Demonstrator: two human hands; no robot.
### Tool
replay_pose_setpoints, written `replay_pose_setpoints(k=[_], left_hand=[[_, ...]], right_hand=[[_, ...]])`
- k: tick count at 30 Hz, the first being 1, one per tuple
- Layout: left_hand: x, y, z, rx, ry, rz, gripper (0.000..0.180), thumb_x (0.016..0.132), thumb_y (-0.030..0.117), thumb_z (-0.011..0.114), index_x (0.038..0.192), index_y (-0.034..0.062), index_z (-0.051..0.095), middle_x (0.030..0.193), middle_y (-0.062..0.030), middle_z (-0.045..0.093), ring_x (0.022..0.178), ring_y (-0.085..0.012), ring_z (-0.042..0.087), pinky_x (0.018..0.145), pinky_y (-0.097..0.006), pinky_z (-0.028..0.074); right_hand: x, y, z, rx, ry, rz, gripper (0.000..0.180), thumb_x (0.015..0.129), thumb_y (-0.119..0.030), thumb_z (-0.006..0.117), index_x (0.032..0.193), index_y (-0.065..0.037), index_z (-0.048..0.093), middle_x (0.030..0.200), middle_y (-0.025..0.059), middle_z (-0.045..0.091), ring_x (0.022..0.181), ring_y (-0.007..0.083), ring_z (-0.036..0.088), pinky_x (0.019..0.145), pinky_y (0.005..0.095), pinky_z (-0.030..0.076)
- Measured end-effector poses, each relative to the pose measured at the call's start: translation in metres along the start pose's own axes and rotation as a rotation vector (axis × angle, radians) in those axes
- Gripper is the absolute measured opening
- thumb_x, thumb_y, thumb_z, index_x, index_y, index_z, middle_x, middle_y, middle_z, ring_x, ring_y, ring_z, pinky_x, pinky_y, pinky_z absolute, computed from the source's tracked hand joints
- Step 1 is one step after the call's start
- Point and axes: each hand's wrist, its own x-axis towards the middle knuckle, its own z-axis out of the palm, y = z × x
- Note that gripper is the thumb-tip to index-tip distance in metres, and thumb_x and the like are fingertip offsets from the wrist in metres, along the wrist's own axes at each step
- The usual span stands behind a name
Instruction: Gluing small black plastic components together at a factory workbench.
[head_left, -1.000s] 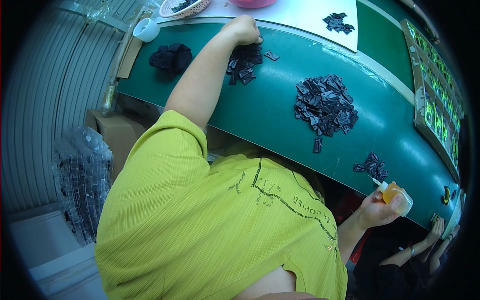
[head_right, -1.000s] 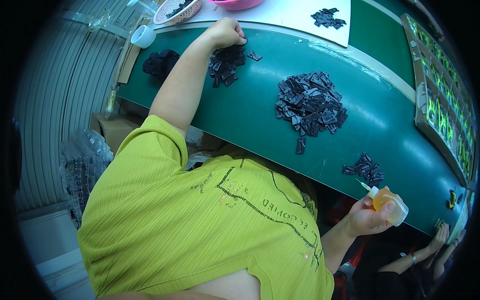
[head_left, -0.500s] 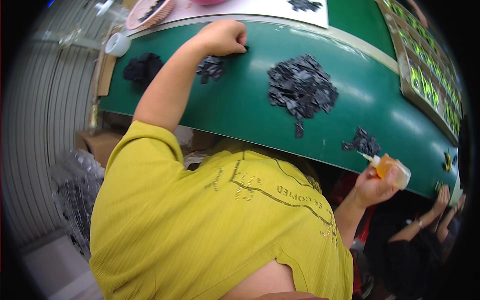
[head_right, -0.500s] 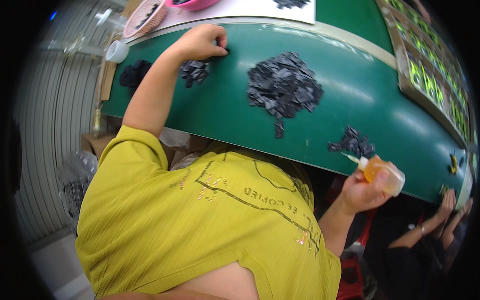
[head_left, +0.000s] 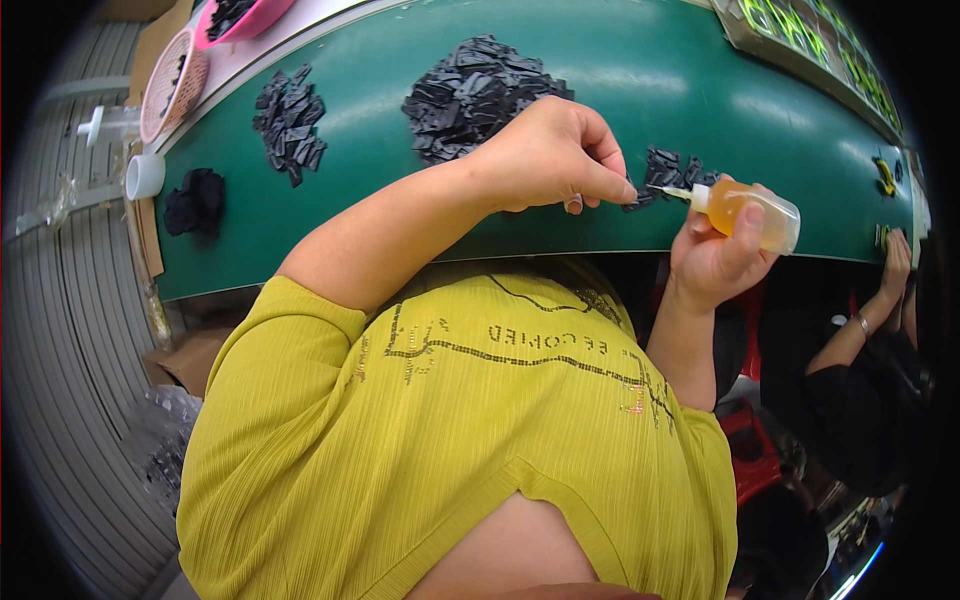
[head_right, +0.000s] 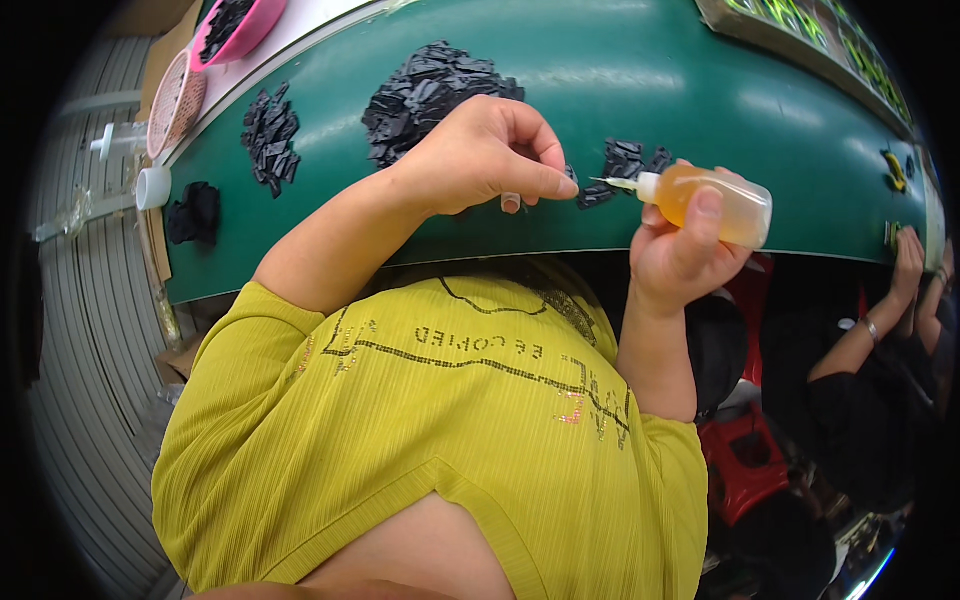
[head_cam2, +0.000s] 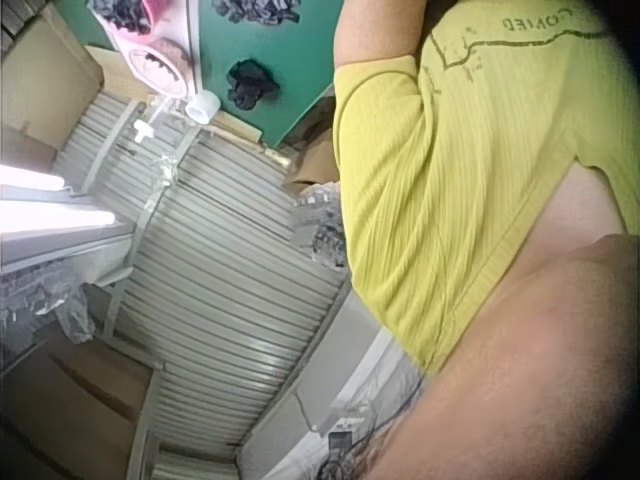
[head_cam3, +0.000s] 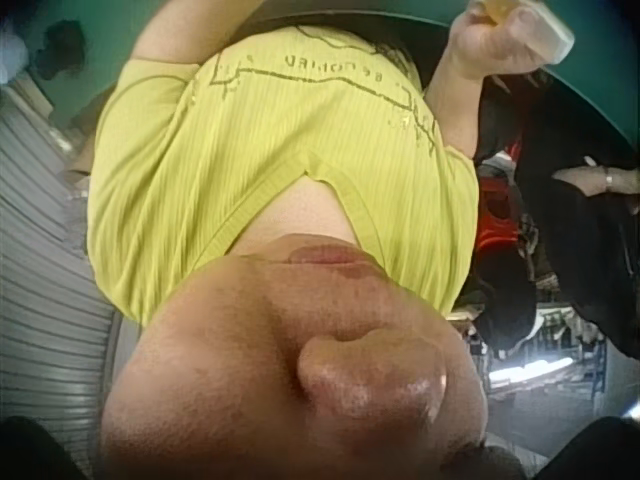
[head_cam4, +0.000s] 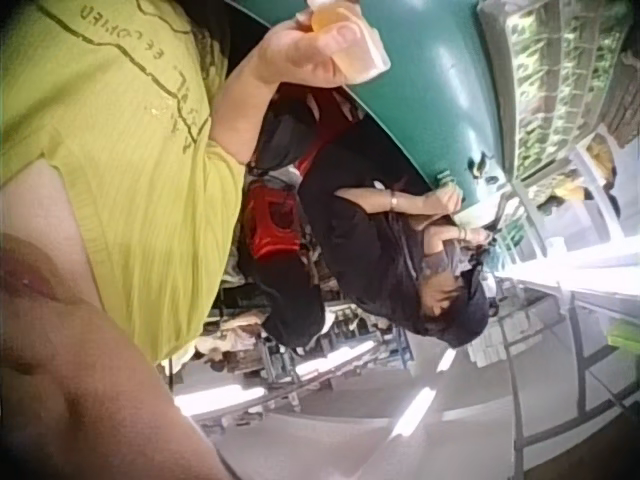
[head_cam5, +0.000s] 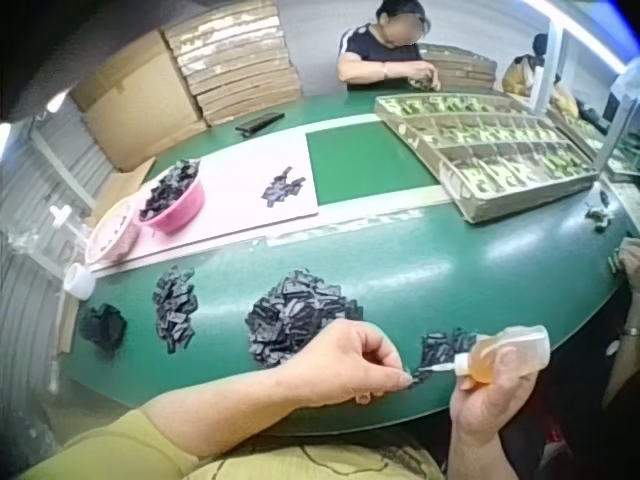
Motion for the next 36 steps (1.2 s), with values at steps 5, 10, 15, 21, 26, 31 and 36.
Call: replay_pose_setpoints(k=[5,10,15,21,26,31,36], left_hand=[[0.005,-0.005,0.005,-0.057,0.099,0.022,0.016,0.076,0.010,0.073,0.086,0.0003,0.066,0.073,-0.0029,0.063,0.060,-0.0079,0.057,0.050,-0.020,0.044],[0.010,-0.013,0.007,-0.153,0.084,0.046,0.020,0.079,0.002,0.067,0.098,-0.0030,0.064,0.078,-0.0054,0.064,0.060,-0.0098,0.061,0.051,-0.021,0.050],[0.010,-0.010,0.006,-0.131,0.064,0.022,0.021,0.080,0.001,0.064,0.100,-0.0050,0.063,0.079,-0.0064,0.064,0.062,-0.0107,0.063,0.056,-0.022,0.053],[0.010,-0.011,0.005,-0.092,0.058,0.021,0.023,0.081,0.003,0.064,0.103,-0.0044,0.064,0.081,-0.0067,0.065,0.063,-0.0104,0.063,0.056,-0.022,0.054],[0.010,-0.012,0.005,-0.098,0.060,0.023,0.022,0.081,0.003,0.064,0.102,-0.0045,0.064,0.082,-0.0064,0.065,0.063,-0.0100,0.063,0.056,-0.022,0.053],[0.010,-0.012,0.005,-0.101,0.058,0.017,0.022,0.081,0.003,0.064,0.102,-0.0043,0.064,0.082,-0.0063,0.065,0.063,-0.0098,0.063,0.056,-0.022,0.053],[0.012,-0.010,0.005,-0.108,0.050,0.022,0.020,0.080,0.003,0.061,0.099,-0.0045,0.063,0.079,-0.0059,0.063,0.061,-0.0107,0.063,0.056,-0.023,0.053]], right_hand=[[-0.002,0.005,-0.005,-0.101,-0.023,-0.041,0.030,0.079,-0.020,0.065,0.097,-0.001,0.050,0.075,0.0130,0.059,0.045,0.0138,0.051,0.038,0.0217,0.040],[-0.005,0.008,-0.008,-0.186,-0.050,-0.070,0.035,0.078,-0.020,0.067,0.098,0.000,0.047,0.078,0.0130,0.059,0.047,0.0142,0.054,0.040,0.0216,0.044],[-0.008,0.008,-0.004,-0.287,-0.098,-0.159,0.034,0.078,-0.014,0.067,0.099,0.001,0.045,0.080,0.0125,0.059,0.051,0.0139,0.056,0.042,0.0217,0.046],[-0.006,0.009,0.001,-0.326,-0.097,-0.186,0.019,0.080,-0.012,0.064,0.090,-0.001,0.051,0.072,0.0107,0.060,0.046,0.0114,0.053,0.038,0.0207,0.042],[-0.006,0.008,-0.006,-0.293,-0.141,-0.120,0.030,0.080,-0.009,0.066,0.098,0.000,0.044,0.078,0.0113,0.060,0.052,0.0130,0.057,0.044,0.0215,0.047],[-0.006,0.009,-0.004,-0.289,-0.136,-0.129,0.030,0.080,-0.008,0.066,0.099,0.000,0.044,0.077,0.0110,0.060,0.051,0.0132,0.057,0.044,0.0217,0.047],[-0.002,0.009,-0.010,-0.263,-0.109,-0.133,0.028,0.080,-0.011,0.065,0.097,0.000,0.045,0.075,0.0118,0.060,0.047,0.0125,0.053,0.041,0.0220,0.044]])
